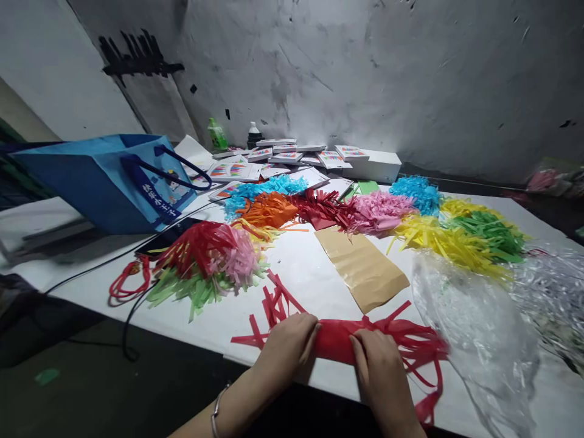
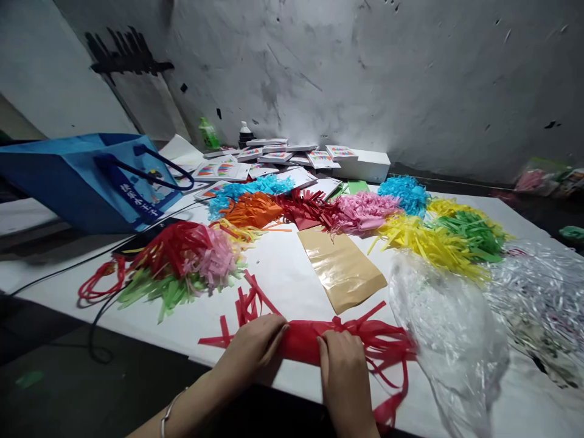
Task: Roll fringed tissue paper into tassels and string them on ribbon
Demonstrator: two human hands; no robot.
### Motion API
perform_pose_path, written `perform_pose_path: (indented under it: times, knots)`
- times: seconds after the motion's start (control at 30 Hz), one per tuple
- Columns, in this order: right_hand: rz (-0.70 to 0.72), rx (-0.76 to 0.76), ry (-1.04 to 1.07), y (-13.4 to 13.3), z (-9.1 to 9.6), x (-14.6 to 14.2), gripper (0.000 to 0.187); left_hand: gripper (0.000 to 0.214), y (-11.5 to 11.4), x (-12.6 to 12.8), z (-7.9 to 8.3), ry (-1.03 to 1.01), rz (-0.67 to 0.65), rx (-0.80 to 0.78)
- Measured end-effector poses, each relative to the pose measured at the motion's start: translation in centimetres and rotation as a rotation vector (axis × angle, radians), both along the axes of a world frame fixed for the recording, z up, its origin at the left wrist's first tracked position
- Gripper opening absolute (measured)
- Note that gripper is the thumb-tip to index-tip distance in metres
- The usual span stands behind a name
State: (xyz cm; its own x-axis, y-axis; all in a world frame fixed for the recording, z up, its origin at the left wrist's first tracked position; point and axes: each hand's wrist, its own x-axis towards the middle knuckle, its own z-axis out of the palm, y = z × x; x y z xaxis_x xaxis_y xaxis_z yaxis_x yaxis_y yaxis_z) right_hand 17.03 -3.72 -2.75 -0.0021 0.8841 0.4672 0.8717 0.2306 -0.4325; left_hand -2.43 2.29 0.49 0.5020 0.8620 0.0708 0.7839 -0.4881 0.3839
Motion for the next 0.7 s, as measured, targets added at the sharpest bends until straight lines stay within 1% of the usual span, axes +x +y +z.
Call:
perform_pose_path:
  times: [0.1, 0.17, 0.2, 0.27, 0.33, 0.37, 0.4, 0.43, 0.5, 0.53, 0.57, 0.63, 0.7]
  knots:
    - [-0.053, -0.123, -0.051, 1.2, 0.5, 0.0, 0.022, 0.025, 0.7, 0.9, 0.7, 0.200, 0.057, 0.001]
    - [-0.068, -0.167, -0.099, 1.8, 0.9, 0.4, 0.021, 0.024, 0.8, 1.3, 0.9, 0.254, 0.077, 0.000]
    - [-0.077, -0.162, -0.137, 2.0, 1.1, 0.7, 0.019, 0.024, 0.9, 1.3, 0.9, 0.266, 0.083, -0.001]
    - [-0.133, -0.082, -0.241, 2.0, 1.6, 1.3, 0.015, 0.024, 1.0, 1.5, 0.7, 0.277, 0.092, -0.002]
    - [-0.226, 0.059, -0.355, 1.5, 2.2, 1.7, 0.019, 0.023, 1.1, 1.6, 0.4, 0.280, 0.092, 0.001]
    - [-0.248, 0.151, -0.393, 1.1, 2.4, 1.7, 0.023, 0.023, 1.1, 1.7, 0.3, 0.281, 0.091, 0.003]
    - [-0.222, 0.244, -0.411, 0.7, 2.5, 1.6, 0.026, 0.022, 1.1, 1.7, 0.2, 0.280, 0.090, 0.005]
    - [-0.146, 0.323, -0.412, 0.3, 2.5, 1.3, 0.028, 0.022, 1.2, 1.8, 0.2, 0.280, 0.088, 0.008]
    - [0.076, 0.396, -0.398, -0.4, 2.2, 0.5, 0.030, 0.021, 1.3, 1.6, 0.2, 0.272, 0.076, 0.018]
    - [0.168, 0.385, -0.391, -0.6, 1.9, 0.1, 0.030, 0.021, 1.4, 1.4, 0.3, 0.266, 0.067, 0.023]
    - [0.227, 0.356, -0.390, -0.8, 1.6, -0.2, 0.032, 0.021, 1.5, 1.1, 0.5, 0.263, 0.060, 0.023]
    - [0.260, 0.299, -0.400, -1.0, 0.8, -0.6, 0.036, 0.023, 1.7, 0.3, 0.8, 0.249, 0.072, 0.046]
    - [0.266, 0.289, -0.409, -1.2, 0.1, -0.6, 0.040, 0.021, 1.6, -0.5, 1.0, 0.176, 0.106, 0.165]
